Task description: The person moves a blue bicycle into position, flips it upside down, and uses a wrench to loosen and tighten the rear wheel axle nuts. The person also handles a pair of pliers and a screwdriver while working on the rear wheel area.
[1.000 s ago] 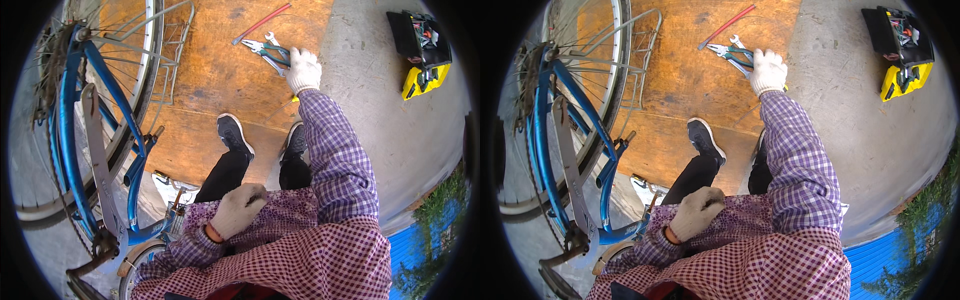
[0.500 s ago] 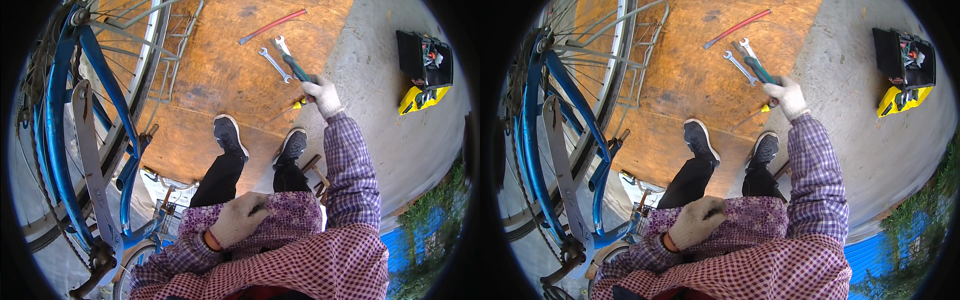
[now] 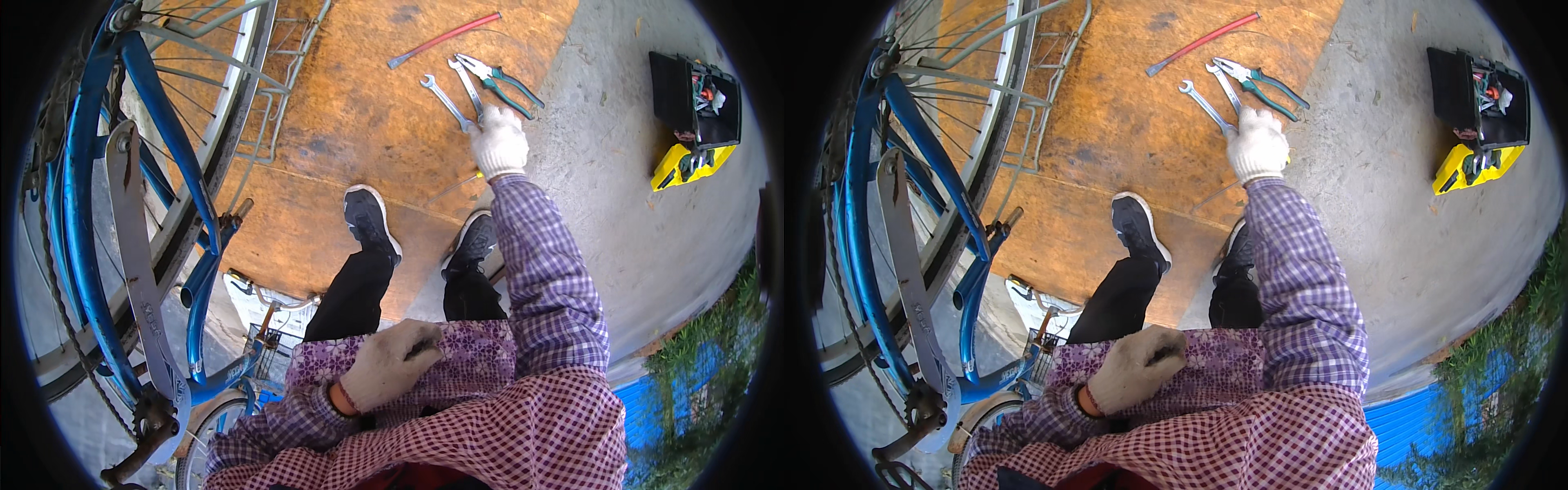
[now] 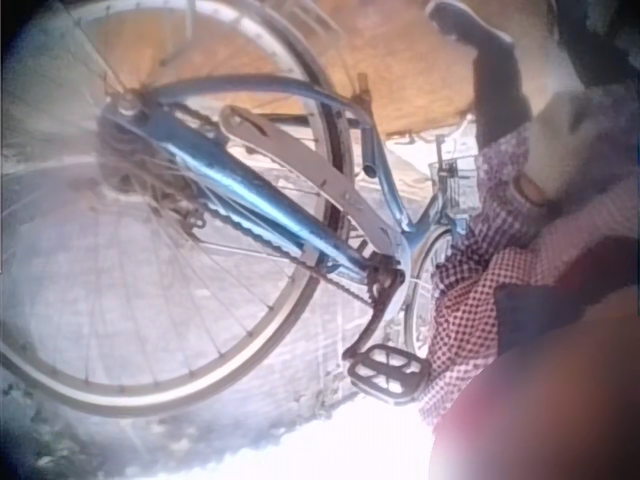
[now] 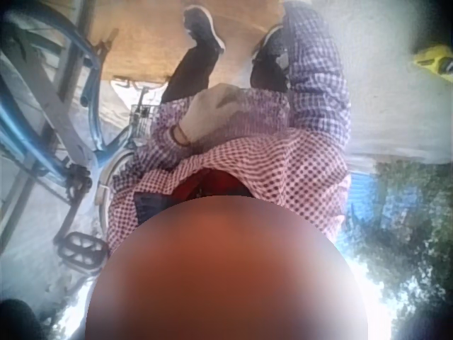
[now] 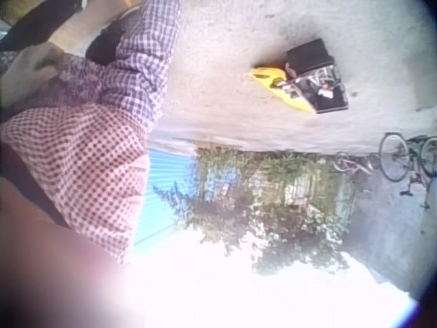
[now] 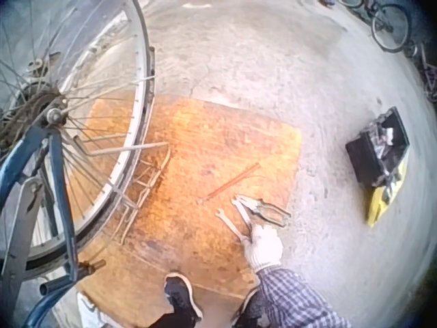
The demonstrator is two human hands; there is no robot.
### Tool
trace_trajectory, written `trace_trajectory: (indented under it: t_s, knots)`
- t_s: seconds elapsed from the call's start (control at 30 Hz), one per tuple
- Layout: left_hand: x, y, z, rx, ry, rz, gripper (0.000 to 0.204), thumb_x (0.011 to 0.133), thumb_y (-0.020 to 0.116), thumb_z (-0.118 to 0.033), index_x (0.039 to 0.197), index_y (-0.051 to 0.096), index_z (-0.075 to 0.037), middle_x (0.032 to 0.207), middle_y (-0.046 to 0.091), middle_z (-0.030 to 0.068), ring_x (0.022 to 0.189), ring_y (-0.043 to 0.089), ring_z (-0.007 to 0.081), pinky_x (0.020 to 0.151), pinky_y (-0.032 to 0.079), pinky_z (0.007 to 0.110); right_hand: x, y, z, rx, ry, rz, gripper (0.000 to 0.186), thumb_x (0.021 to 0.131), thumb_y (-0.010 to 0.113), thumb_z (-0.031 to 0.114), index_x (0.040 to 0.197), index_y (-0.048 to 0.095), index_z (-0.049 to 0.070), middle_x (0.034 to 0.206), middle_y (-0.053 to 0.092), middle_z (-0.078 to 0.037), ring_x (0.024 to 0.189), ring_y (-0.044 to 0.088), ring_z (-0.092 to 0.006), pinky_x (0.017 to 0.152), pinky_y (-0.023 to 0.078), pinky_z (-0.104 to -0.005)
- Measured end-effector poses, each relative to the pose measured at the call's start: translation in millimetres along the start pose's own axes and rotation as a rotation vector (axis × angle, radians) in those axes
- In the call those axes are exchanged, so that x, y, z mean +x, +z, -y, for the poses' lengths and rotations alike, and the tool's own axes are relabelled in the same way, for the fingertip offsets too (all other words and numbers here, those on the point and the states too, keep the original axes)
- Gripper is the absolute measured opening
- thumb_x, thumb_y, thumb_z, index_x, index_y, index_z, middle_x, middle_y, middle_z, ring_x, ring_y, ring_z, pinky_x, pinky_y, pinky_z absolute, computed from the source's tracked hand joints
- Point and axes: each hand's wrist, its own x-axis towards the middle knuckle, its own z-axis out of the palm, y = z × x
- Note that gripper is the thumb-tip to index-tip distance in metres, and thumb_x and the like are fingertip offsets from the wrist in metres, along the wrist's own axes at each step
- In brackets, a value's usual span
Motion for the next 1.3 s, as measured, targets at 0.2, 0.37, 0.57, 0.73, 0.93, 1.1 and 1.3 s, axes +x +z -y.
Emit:
trace_trajectory:
  t_s: [0.2, 0.37, 0.57, 0.73, 0.93, 1.1, 1.3]
  knots:
    - [-2.8, -7.3, -6.6, -0.072, -0.009, 0.016, 0.021, 0.093, 0.072, -0.013, 0.109, 0.07, -0.001, 0.103, 0.07, 0.0129, 0.086, 0.069, 0.0189, 0.077, 0.055, 0.033, 21.8, 8.1, 26.7, -0.058, 0.208, 0.059, 0.051, 0.086, 0.084, 0.04, 0.12, 0.068, 0.006, 0.123, 0.064, -0.017, 0.117, 0.066, -0.0346, 0.094, 0.057, -0.048]
    - [-3.4, -13.9, -5.4, -0.014, -0.001, 0.041, 0.035, 0.096, 0.073, -0.022, 0.121, 0.069, 0.002, 0.111, 0.073, 0.0185, 0.096, 0.075, 0.0264, 0.084, 0.058, 0.035, 27.9, 6.3, 40.0, -0.062, 0.209, 0.187, 0.041, 0.087, 0.08, 0.033, 0.117, 0.07, 0.007, 0.12, 0.066, -0.018, 0.115, 0.068, -0.0353, 0.094, 0.057, -0.0474]
    - [-1.2, -14.6, 2.8, -0.027, -0.006, 0.03, 0.031, 0.095, 0.073, -0.019, 0.117, 0.069, 0.001, 0.109, 0.072, 0.0171, 0.094, 0.072, 0.0247, 0.083, 0.057, 0.036, 25.3, 24.3, 42.8, -0.057, 0.151, 0.123, 0.027, 0.091, 0.069, 0.02, 0.114, 0.071, 0.005, 0.117, 0.069, -0.02, 0.108, 0.072, -0.0389, 0.09, 0.059, -0.0495]
    - [0.6, -15.6, 6.6, -0.042, -0.018, 0.052, 0.036, 0.096, 0.073, -0.023, 0.121, 0.068, 0.002, 0.111, 0.072, 0.0189, 0.097, 0.073, 0.0268, 0.085, 0.058, 0.036, 29.8, 32.6, 42.9, -0.017, 0.152, 0.216, 0.025, 0.094, 0.063, 0.016, 0.115, 0.07, 0.005, 0.118, 0.071, -0.023, 0.109, 0.073, -0.0392, 0.089, 0.059, -0.0502]
    - [-2.5, -12.4, 4.9, -0.065, -0.006, 0.011, 0.022, 0.093, 0.073, -0.012, 0.112, 0.069, 0.0, 0.105, 0.07, 0.014, 0.09, 0.07, 0.0216, 0.08, 0.056, 0.034, 33.8, 28.3, 41.8, -0.007, 0.156, 0.311, 0.029, 0.092, 0.063, 0.015, 0.119, 0.071, 0.005, 0.118, 0.072, -0.024, 0.11, 0.073, -0.0391, 0.091, 0.059, -0.05]
    - [-1.8, -10.7, 6.9, -0.091, -0.043, 0.009, 0.023, 0.093, 0.073, -0.012, 0.112, 0.069, 0.001, 0.106, 0.071, 0.015, 0.091, 0.071, 0.023, 0.08, 0.057, 0.035, 22.1, 35.2, 36.4, -0.061, 0.091, 0.27, 0.026, 0.092, 0.064, 0.016, 0.115, 0.071, 0.006, 0.116, 0.072, -0.021, 0.11, 0.073, -0.0383, 0.091, 0.058, -0.0491]
    - [6.3, -12.3, 12.1, -0.05, -0.02, 0.04, 0.023, 0.093, 0.074, -0.012, 0.112, 0.069, 0.001, 0.109, 0.072, 0.0157, 0.094, 0.072, 0.0258, 0.083, 0.057, 0.036, 18.1, 58.8, 31.1, -0.054, -0.011, 0.031, 0.021, 0.091, 0.066, 0.014, 0.112, 0.068, 0.008, 0.112, 0.069, -0.019, 0.103, 0.073, -0.0388, 0.088, 0.059, -0.0498]
